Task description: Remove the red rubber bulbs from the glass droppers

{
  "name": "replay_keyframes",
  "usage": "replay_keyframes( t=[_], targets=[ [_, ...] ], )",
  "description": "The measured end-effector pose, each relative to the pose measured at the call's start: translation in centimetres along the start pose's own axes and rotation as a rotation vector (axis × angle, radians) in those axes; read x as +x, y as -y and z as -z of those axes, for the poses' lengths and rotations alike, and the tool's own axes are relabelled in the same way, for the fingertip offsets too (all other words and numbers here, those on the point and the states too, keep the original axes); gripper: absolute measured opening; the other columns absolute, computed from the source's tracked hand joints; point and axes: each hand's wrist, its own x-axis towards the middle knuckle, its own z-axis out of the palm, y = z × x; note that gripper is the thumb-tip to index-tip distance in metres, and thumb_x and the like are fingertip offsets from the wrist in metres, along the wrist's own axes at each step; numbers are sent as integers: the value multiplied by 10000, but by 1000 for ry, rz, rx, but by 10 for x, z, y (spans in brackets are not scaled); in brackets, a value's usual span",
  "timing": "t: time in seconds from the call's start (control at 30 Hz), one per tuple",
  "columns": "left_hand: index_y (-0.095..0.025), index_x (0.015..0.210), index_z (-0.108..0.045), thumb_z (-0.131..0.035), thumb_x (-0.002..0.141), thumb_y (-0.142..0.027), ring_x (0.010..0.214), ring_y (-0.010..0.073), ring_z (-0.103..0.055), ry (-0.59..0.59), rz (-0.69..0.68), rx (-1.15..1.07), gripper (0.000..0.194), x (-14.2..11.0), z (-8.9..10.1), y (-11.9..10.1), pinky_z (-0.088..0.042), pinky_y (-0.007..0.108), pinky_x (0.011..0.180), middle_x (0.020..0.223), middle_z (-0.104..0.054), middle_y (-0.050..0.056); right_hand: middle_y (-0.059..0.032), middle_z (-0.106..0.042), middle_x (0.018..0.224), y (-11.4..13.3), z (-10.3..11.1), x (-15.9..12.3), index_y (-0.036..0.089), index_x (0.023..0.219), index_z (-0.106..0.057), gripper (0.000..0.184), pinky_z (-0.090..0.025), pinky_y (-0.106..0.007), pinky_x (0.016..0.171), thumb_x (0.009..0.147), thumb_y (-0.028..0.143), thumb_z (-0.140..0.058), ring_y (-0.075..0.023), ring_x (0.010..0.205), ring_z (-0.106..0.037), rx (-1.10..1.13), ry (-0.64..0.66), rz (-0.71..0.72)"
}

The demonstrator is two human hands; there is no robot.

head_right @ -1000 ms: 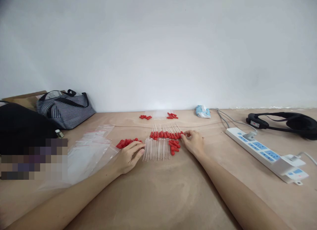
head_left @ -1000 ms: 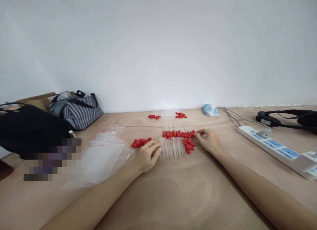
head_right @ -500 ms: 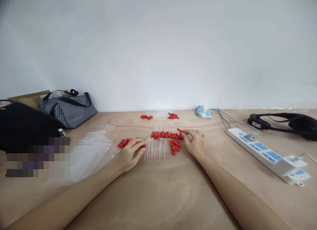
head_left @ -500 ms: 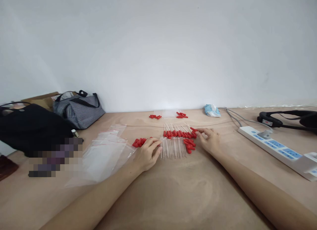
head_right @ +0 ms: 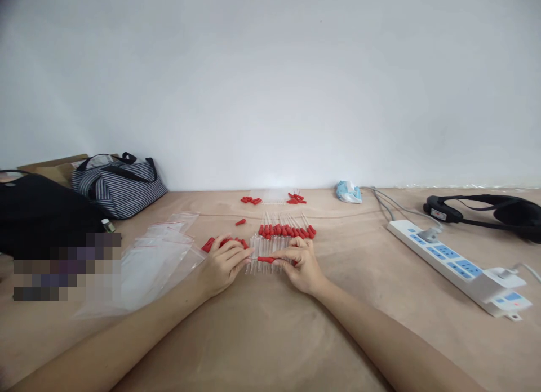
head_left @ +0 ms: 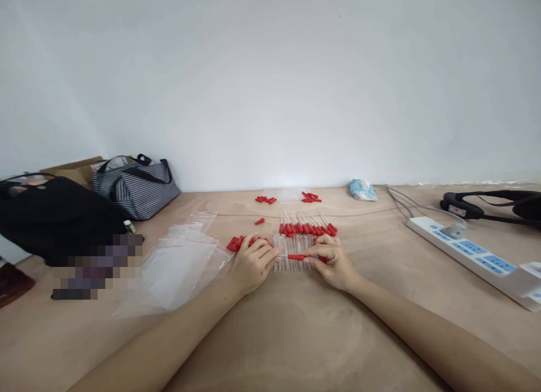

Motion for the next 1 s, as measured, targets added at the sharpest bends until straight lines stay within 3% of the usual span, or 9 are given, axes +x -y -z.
replay_keyframes(
  t=[0.07,0.17,0.23,0.4,0.6,1.0],
  targets=[
    [-182,893,-607,-426,871,-242,645,133,-542,8,-12,10,192,0,-1,0,-361,329,741,667,-638,-1,-13,-641,772,4,2,0,271,877,-658,149,-309,-360,763,782,316,-553,-173,798,-495,-44,37,13],
    [-173,867,-613,-425,872,-239,608,122,-530,30,-32,17,199,-1,-1,-1,-345,298,664,661,-635,5,-19,-639,842,10,3,0,254,961,-627,264,-291,-353,760,733,386,-602,-170,802,-489,-137,80,77],
    [-176,873,-611,-425,872,-228,617,119,-533,40,-48,9,193,-1,-1,-1,-340,297,670,664,-635,4,-16,-636,846,13,0,0,252,970,-623,287,-276,-347,759,731,409,-602,-163,792,-482,-186,62,132],
    [-181,806,-609,-431,863,-216,650,124,-525,43,-74,0,190,2,2,-3,-332,317,733,663,-637,-3,4,-622,710,15,-10,0,255,862,-646,134,-236,-343,764,804,297,-532,-140,737,-459,-249,-31,201],
    [-179,707,-595,-441,852,-223,626,127,-490,11,-65,10,216,1,4,-6,-317,348,760,581,-603,-13,2,-572,626,14,-9,-1,216,756,-633,134,-217,-351,776,802,260,-516,-142,708,-421,-303,-22,242],
    [-166,711,-580,-435,851,-184,652,132,-496,22,-114,-36,202,3,6,-7,-352,324,719,588,-593,-9,28,-513,578,15,-6,-4,226,779,-616,128,-196,-391,861,763,185,-495,-128,678,-411,-324,8,281]
  ],
)
